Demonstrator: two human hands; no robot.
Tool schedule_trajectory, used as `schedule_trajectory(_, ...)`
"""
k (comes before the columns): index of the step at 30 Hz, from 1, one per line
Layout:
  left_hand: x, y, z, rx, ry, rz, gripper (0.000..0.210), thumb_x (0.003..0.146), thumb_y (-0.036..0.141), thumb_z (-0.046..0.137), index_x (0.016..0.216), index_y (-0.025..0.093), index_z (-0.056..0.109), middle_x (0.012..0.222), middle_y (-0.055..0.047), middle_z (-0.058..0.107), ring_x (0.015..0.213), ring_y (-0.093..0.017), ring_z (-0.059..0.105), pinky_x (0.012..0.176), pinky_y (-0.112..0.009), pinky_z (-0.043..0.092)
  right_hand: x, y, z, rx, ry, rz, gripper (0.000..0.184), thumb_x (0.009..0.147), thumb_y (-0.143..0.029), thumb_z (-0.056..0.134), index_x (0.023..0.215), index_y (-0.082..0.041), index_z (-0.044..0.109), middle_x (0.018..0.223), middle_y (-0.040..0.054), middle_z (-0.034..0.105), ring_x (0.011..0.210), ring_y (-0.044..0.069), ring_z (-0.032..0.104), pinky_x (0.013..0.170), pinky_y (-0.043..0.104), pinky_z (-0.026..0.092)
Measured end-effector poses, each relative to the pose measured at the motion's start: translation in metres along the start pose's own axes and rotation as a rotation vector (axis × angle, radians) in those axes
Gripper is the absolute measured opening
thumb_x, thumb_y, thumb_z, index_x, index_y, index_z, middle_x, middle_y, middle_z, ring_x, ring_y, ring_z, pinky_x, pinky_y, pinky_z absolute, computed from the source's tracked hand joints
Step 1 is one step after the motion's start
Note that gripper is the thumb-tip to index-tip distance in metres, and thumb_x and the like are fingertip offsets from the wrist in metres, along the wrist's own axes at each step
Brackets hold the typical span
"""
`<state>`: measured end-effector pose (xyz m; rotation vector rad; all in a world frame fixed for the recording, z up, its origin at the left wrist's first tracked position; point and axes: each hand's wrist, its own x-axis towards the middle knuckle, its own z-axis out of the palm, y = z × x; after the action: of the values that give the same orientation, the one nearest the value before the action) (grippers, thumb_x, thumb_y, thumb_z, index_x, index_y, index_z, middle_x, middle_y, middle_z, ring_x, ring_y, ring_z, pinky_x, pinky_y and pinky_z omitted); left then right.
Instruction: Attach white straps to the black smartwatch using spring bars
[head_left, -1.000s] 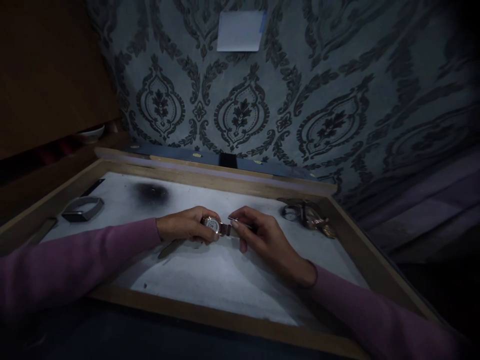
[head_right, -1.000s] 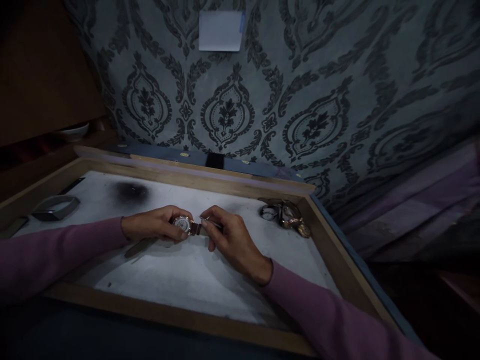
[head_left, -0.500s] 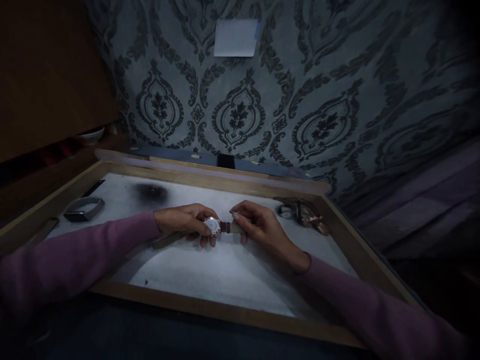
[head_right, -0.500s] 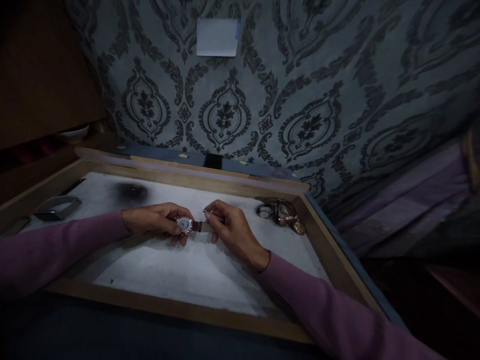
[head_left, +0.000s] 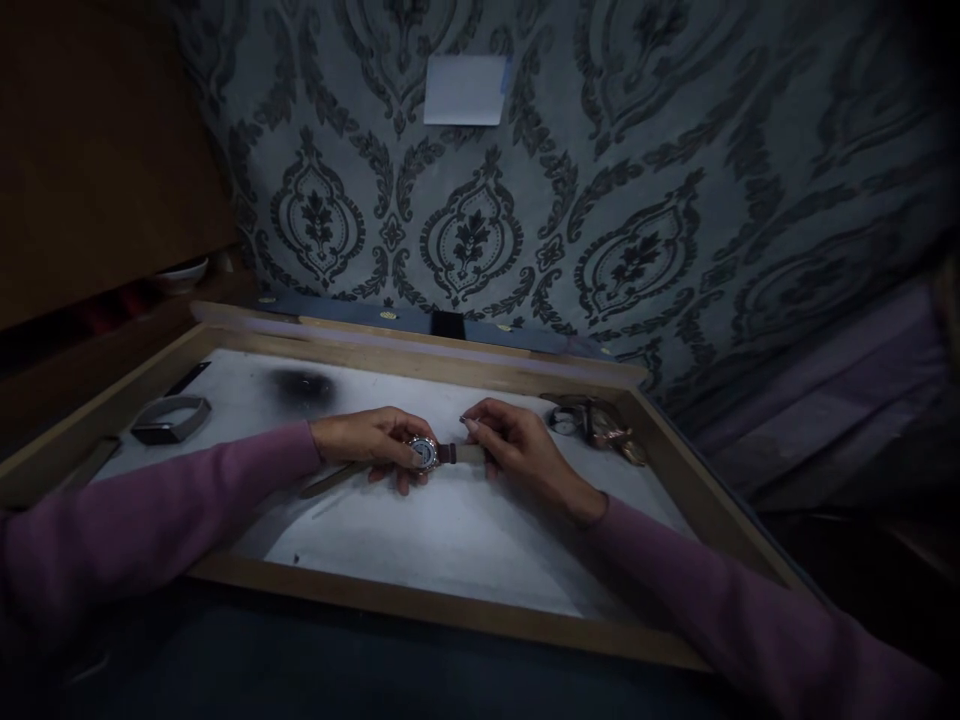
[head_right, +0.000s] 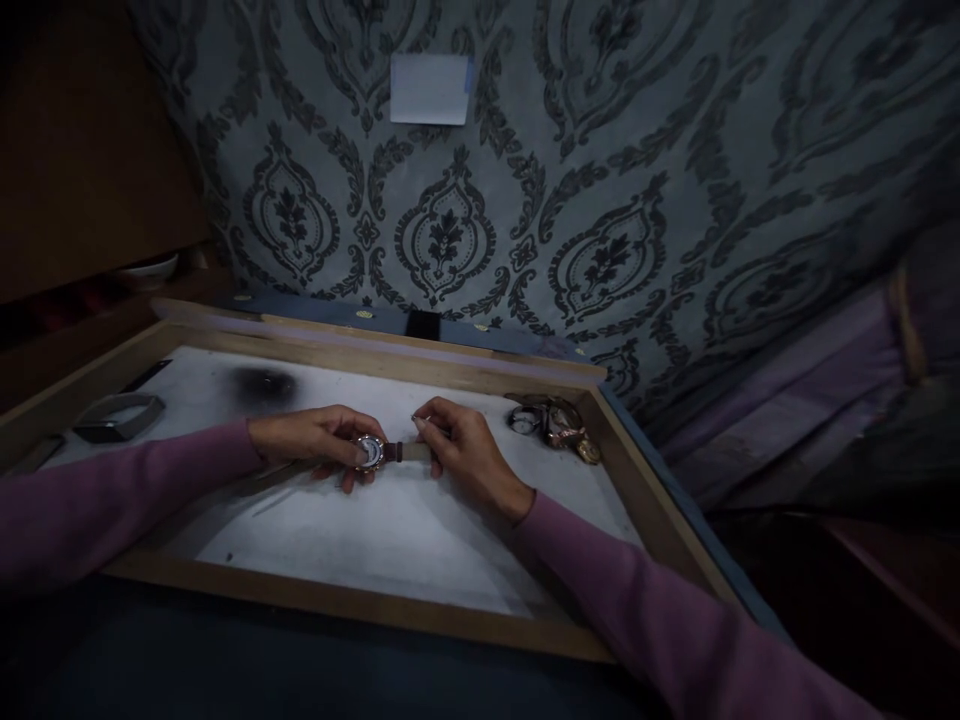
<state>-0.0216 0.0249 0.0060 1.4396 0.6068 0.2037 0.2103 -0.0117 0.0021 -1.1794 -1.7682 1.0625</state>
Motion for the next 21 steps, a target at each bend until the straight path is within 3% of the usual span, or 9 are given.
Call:
schedule_trajectory(4, 0.001, -0.001, 0.003, 0.07, 0.072, 0.014, 0.032, 0.075, 0.035, 0.073, 0.097, 0.015, 0.062, 0.078, -0.002, 0.067, 0.053, -0.011, 0.061, 0.038, -0.017, 0.03, 0.002, 0.003, -0.002, 0.128, 0.001, 0.093, 0.03, 0.081, -0.046, 0.068, 0.086, -0.018, 0.059, 0.061, -0.0033, 0.061, 0.038, 0.009, 0.054, 0.035, 0.019, 0.031)
schedule_trajectory(7, 0.0, 0.0, 0.006, 0.274, 0.133, 0.154, 0.029, 0.079, 0.033, 0.066, 0.101, 0.014, 0.065, 0.081, -0.003, 0.067, 0.057, -0.012, 0.061, 0.042, -0.018, 0.034, 0.004, 0.005, -0.006, 0.323, -0.048, 0.214, 0.032, 0.077, -0.042, 0.073, 0.094, -0.018, 0.06, 0.064, -0.0026, 0.064, 0.041, 0.011, 0.059, 0.034, 0.018, 0.031)
schedule_trajectory(10, -0.002, 0.001, 0.011, 0.488, 0.232, 0.315, 0.022, 0.082, 0.025, 0.059, 0.099, 0.014, 0.067, 0.085, -0.004, 0.069, 0.067, -0.013, 0.061, 0.057, -0.022, 0.045, 0.005, 0.007, -0.011, 0.491, -0.126, 0.316, 0.037, 0.075, -0.034, 0.076, 0.105, -0.019, 0.06, 0.069, -0.0019, 0.069, 0.042, 0.01, 0.061, 0.035, 0.018, 0.036)
schedule_trajectory(14, -0.007, 0.003, 0.015, 0.644, 0.439, 0.431, 0.017, 0.082, 0.014, 0.055, 0.095, 0.016, 0.065, 0.082, -0.001, 0.064, 0.075, -0.014, 0.056, 0.068, -0.024, 0.042, 0.004, 0.007, -0.012, 0.567, -0.235, 0.375, 0.038, 0.078, -0.027, 0.076, 0.111, -0.019, 0.059, 0.071, 0.0012, 0.073, 0.048, 0.011, 0.064, 0.04, 0.017, 0.042)
schedule_trajectory(17, -0.009, 0.003, 0.015, 0.746, 0.57, 0.497, 0.009, 0.083, 0.012, 0.054, 0.087, 0.017, 0.06, 0.076, 0.001, 0.059, 0.071, -0.014, 0.052, 0.066, -0.025, 0.038, 0.001, 0.005, -0.008, 0.606, -0.27, 0.382, 0.032, 0.082, -0.028, 0.074, 0.11, -0.018, 0.061, 0.072, 0.0026, 0.074, 0.052, 0.01, 0.064, 0.043, 0.017, 0.042)
schedule_trajectory(21, -0.009, 0.002, 0.017, 0.836, 0.639, 0.566, 0.005, 0.086, 0.014, 0.054, 0.087, 0.018, 0.055, 0.079, 0.0, 0.06, 0.07, -0.014, 0.052, 0.065, -0.025, 0.038, -0.002, 0.003, 0.0, 0.643, -0.285, 0.386, 0.028, 0.084, -0.038, 0.075, 0.097, -0.015, 0.067, 0.071, 0.0031, 0.073, 0.05, 0.008, 0.059, 0.045, 0.018, 0.04)
